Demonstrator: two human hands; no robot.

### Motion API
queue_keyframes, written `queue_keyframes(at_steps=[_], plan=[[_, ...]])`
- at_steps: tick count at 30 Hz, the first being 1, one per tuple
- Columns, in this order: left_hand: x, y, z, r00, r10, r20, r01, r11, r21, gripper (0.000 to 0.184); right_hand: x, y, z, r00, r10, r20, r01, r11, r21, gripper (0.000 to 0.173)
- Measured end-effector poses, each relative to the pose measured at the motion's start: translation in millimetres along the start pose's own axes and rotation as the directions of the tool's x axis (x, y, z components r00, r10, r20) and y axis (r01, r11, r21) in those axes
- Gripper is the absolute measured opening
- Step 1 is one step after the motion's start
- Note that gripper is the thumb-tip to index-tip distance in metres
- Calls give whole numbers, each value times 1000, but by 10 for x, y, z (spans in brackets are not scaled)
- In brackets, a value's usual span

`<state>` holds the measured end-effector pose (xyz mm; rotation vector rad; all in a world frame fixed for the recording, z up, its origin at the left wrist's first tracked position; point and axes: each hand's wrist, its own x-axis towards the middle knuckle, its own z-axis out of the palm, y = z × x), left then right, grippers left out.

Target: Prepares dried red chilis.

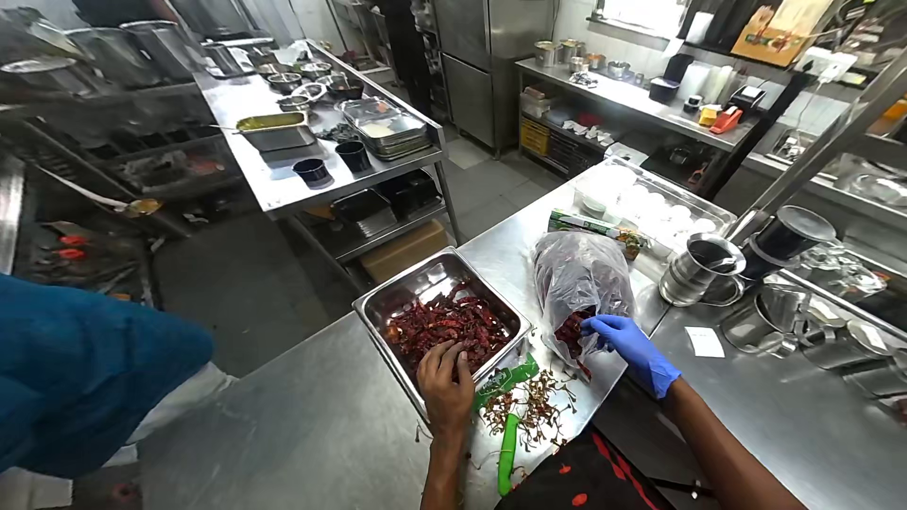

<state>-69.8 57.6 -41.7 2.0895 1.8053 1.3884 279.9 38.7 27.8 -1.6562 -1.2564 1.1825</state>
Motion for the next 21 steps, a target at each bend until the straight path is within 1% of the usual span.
queue_keyframes(at_steps=[2, 4, 6, 9, 10, 11, 12, 13, 14, 15, 16, 17, 18, 20, 21], plan=[[-43, 128, -49, 1000, -10, -3, 9, 998, -68, 28, -109, -72, -95, 998, 18, 56, -24, 994, 107, 35], [-129, 344, -85, 998, -7, 56, 16, 987, -159, 26, -228, -148, -164, 994, 10, 106, -29, 983, 179, 37], [-215, 613, -93, 990, 42, 133, -6, 966, -257, 28, -344, -250, -192, 988, -8, 157, -31, 970, 241, 39], [-242, 1026, -95, 963, 201, 178, -121, 917, -380, 40, -475, -421, -174, 966, -67, 250, -6, 959, 282, 42], [-232, 1155, -108, 958, 223, 180, -138, 909, -395, 45, -501, -473, -149, 958, -91, 272, 8, 956, 292, 43], [-220, 1271, -136, 962, 210, 173, -124, 904, -409, 51, -521, -518, -116, 952, -106, 286, 15, 953, 304, 43], [-207, 1370, -173, 976, 155, 151, -76, 899, -432, 55, -539, -559, -78, 948, -122, 295, 23, 948, 317, 44], [-188, 1443, -209, 991, 62, 118, 1, 882, -472, 55, -551, -587, -36, 944, -149, 294, 42, 940, 339, 43], [-161, 1486, -235, 995, -54, 84, 90, 849, -521, 51, -563, -610, 15, 941, -182, 285, 70, 930, 362, 41], [-131, 1498, -257, 984, -162, 80, 178, 800, -573, 44, -580, -625, 71, 934, -223, 279, 106, 919, 380, 39], [-91, 1491, -287, 965, -234, 120, 256, 737, -625, 36, -604, -637, 136, 922, -268, 278, 144, 906, 398, 38], [-46, 1474, -327, 946, -261, 194, 322, 665, -674, 29, -633, -647, 207, 904, -314, 289, 178, 893, 413, 38], [-7, 1459, -367, 926, -253, 280, 377, 585, -719, 25, -662, -647, 276, 878, -355, 322, 204, 885, 418, 38], [43, 1454, -439, 888, -222, 404, 461, 420, -782, 25, -710, -653, 386, 801, -409, 437, 251, 892, 375, 37], [57, 1452, -462, 879, -221, 423, 477, 359, -802, 25, -721, -660, 431, 758, -424, 496, 288, 900, 328, 36]])
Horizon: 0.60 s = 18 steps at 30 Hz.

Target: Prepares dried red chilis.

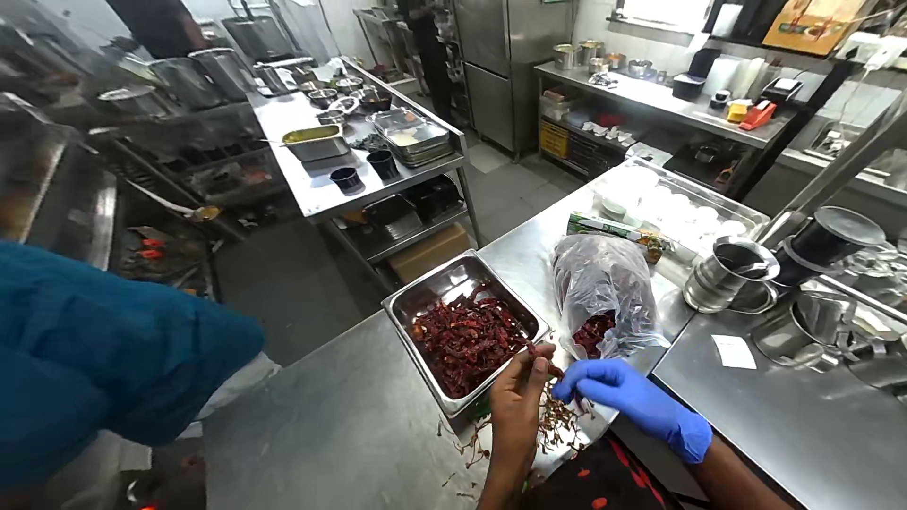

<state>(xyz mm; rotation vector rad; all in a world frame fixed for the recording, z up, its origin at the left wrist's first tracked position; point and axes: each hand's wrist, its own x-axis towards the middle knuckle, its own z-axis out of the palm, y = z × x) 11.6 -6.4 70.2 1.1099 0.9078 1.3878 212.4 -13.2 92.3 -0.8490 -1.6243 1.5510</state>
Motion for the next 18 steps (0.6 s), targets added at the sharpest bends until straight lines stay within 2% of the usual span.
queue_keyframes(at_steps=[2, 4, 5, 7, 9, 12, 13, 15, 16, 18], plan=[[-5, 52, -22, 999, -10, -32, 9, 999, -36, 25, 31, 16, 16, 989, 4, 145, 19, 987, -158, 34], [-16, 98, -66, 998, 24, -51, -24, 1000, -5, 27, 47, -13, -26, 982, 11, 191, 48, 953, -300, 36], [-24, 124, -90, 997, 52, -48, -51, 998, 20, 27, 56, -44, -48, 988, 8, 152, 48, 932, -359, 37], [-52, 174, -138, 994, 111, -21, -109, 991, 84, 25, 98, -103, -69, 1000, -7, -18, -1, 900, -437, 35], [-71, 210, -166, 990, 144, 10, -144, 980, 137, 25, 186, -191, -53, 984, -53, -170, -33, 883, -469, 28], [-92, 236, -173, 981, 188, 49, -194, 943, 272, 26, 348, -305, 25, 961, -163, -224, 25, 856, -516, 21], [-94, 239, -176, 972, 223, 68, -232, 900, 368, 27, 401, -325, 49, 958, -197, -209, 56, 841, -538, 22], [-103, 230, -194, 944, 311, 110, -311, 728, 611, 29, 493, -328, 94, 954, -246, -169, 105, 806, -583, 28], [-105, 226, -203, 928, 350, 128, -337, 642, 688, 29, 535, -314, 115, 955, -257, -146, 119, 786, -606, 31], [-105, 228, -225, 908, 393, 146, -357, 545, 758, 27, 588, -272, 150, 960, -266, -86, 152, 757, -636, 34]])
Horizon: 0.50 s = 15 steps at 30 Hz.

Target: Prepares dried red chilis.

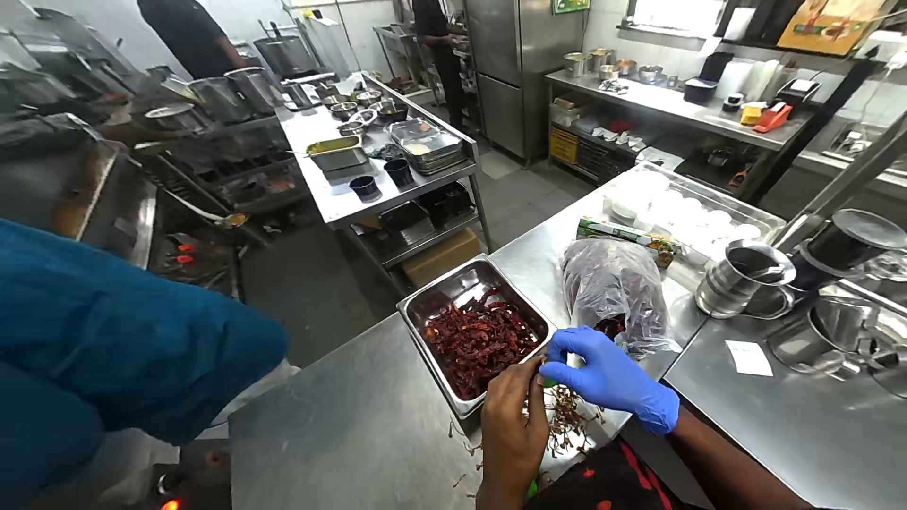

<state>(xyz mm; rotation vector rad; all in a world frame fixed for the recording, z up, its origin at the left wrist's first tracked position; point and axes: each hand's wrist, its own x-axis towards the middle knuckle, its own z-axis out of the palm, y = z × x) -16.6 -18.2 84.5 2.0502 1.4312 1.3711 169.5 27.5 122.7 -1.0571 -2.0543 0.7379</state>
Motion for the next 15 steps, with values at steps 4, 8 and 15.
queue_keyframes(at_steps=[4, 8, 15], plan=[[-9, 0, -44, 1000, -13, -14, 13, 1000, 27, 30, -11, 27, 93, 997, -8, 76, 11, 999, -42, 38], [-20, -2, -41, 999, -37, -16, 36, 999, -17, 31, -12, 78, 132, 995, -34, 89, 37, 999, -31, 39], [8, 91, 15, 992, -79, -101, 56, 977, -208, 25, -34, 112, 206, 999, 34, -16, -29, 960, 279, 40]])
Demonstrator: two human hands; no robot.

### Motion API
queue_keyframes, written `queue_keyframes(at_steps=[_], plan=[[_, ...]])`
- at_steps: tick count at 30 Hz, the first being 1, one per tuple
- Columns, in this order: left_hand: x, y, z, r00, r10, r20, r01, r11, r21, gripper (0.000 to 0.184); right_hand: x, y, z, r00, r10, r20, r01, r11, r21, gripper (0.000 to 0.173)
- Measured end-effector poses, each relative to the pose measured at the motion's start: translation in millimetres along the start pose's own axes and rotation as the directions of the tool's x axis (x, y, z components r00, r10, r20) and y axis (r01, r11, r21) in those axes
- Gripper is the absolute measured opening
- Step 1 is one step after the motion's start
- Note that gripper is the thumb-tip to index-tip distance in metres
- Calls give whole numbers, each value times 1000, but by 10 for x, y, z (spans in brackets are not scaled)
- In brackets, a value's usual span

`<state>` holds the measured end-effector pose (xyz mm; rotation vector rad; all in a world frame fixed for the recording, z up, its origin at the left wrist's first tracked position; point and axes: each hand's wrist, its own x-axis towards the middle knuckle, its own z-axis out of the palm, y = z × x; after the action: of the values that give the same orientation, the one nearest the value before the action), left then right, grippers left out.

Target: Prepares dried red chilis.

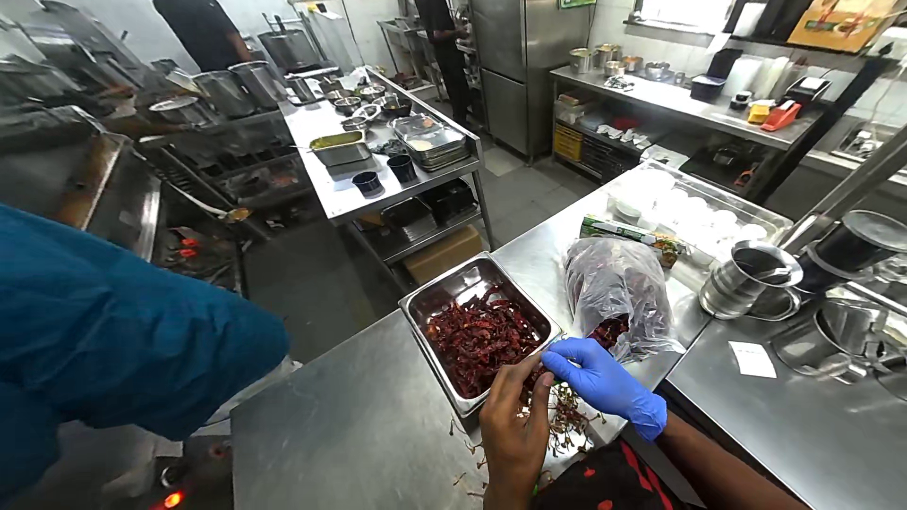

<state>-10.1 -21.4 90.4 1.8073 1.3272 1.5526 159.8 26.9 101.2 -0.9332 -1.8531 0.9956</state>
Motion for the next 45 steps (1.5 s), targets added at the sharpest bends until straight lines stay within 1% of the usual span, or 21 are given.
queue_keyframes(at_steps=[3, 6, 8, 10, 12, 14, 16, 18, 20, 22, 25, 27, 28, 30, 32, 34, 36, 39, 42, 44, 45], plan=[[17, 27, 7, 997, -60, -43, 53, 988, -147, 15, -21, -21, 80, 994, 112, -3, -111, 988, 107, 44], [20, 38, 26, 981, -195, 6, 184, 915, -359, 13, -37, 15, 180, 994, 106, -14, -96, 949, 299, 44], [11, 28, 63, 960, -275, 60, 264, 808, -527, 14, -48, 41, 260, 986, 160, 44, -154, 781, 605, 42], [-19, -8, 109, 943, -320, 92, 307, 730, -611, 14, -77, 80, 322, 960, 227, 166, -261, 498, 827, 39], [-38, -42, 130, 929, -351, 115, 344, 709, -616, 14, -110, 151, 328, 937, 227, 265, -325, 293, 899, 36], [-76, -78, 126, 920, -365, 144, 378, 725, -575, 13, -167, 232, 343, 923, 197, 332, -366, 178, 913, 34], [-114, -106, 121, 926, -351, 135, 373, 805, -461, 12, -224, 322, 383, 906, 166, 389, -408, 103, 907, 37], [-156, -126, 138, 955, -287, 75, 297, 926, -233, 10, -244, 372, 425, 896, 224, 383, -424, 180, 887, 40], [-197, -173, 147, 975, -220, 43, 222, 974, -45, 11, -223, 419, 416, 902, 334, 274, -412, 475, 778, 44], [-233, -231, 154, 978, -196, 64, 192, 979, 66, 15, -220, 471, 383, 909, 398, 123, -398, 740, 543, 47], [-269, -330, 153, 963, -218, 157, 181, 959, 218, 22, -266, 554, 389, 934, 348, -79, -343, 937, 68, 53], [-279, -364, 151, 951, -221, 215, 136, 927, 349, 22, -332, 654, 471, 967, 159, -200, -212, 936, -282, 54], [-297, -359, 165, 952, -202, 230, 84, 895, 438, 22, -372, 710, 519, 972, 49, -231, -148, 889, -433, 52], [-371, -334, 237, 963, -125, 237, -37, 813, 581, 21, -438, 780, 586, 961, -130, -243, -78, 718, -691, 43], [-447, -280, 297, 969, -45, 243, -122, 768, 628, 21, -488, 848, 591, 960, -175, -218, -78, 582, -810, 31], [-464, -195, 330, 972, 50, 231, -178, 796, 578, 24, -565, 1018, 549, 973, -76, -218, -129, 606, -785, 27], [-342, -181, 314, 978, 82, 193, -173, 833, 525, 26, -669, 1168, 456, 974, 166, -154, -227, 698, -680, 41], [52, -418, 103, 979, -11, 205, -109, 818, 565, 25, -785, 1260, 345, 862, 500, 86, -385, 755, -531, 59], [466, -859, -87, 942, -103, 319, -124, 777, 617, 41, -880, 1208, 311, 795, 586, 159, -468, 758, -454, 56], [586, -1126, -174, 915, -177, 364, -124, 733, 669, 63, -913, 1149, 277, 810, 575, 115, -457, 741, -492, 58], [589, -1238, -211, 922, -179, 344, -109, 731, 674, 64, -920, 1128, 232, 822, 566, 69, -457, 727, -513, 58]])
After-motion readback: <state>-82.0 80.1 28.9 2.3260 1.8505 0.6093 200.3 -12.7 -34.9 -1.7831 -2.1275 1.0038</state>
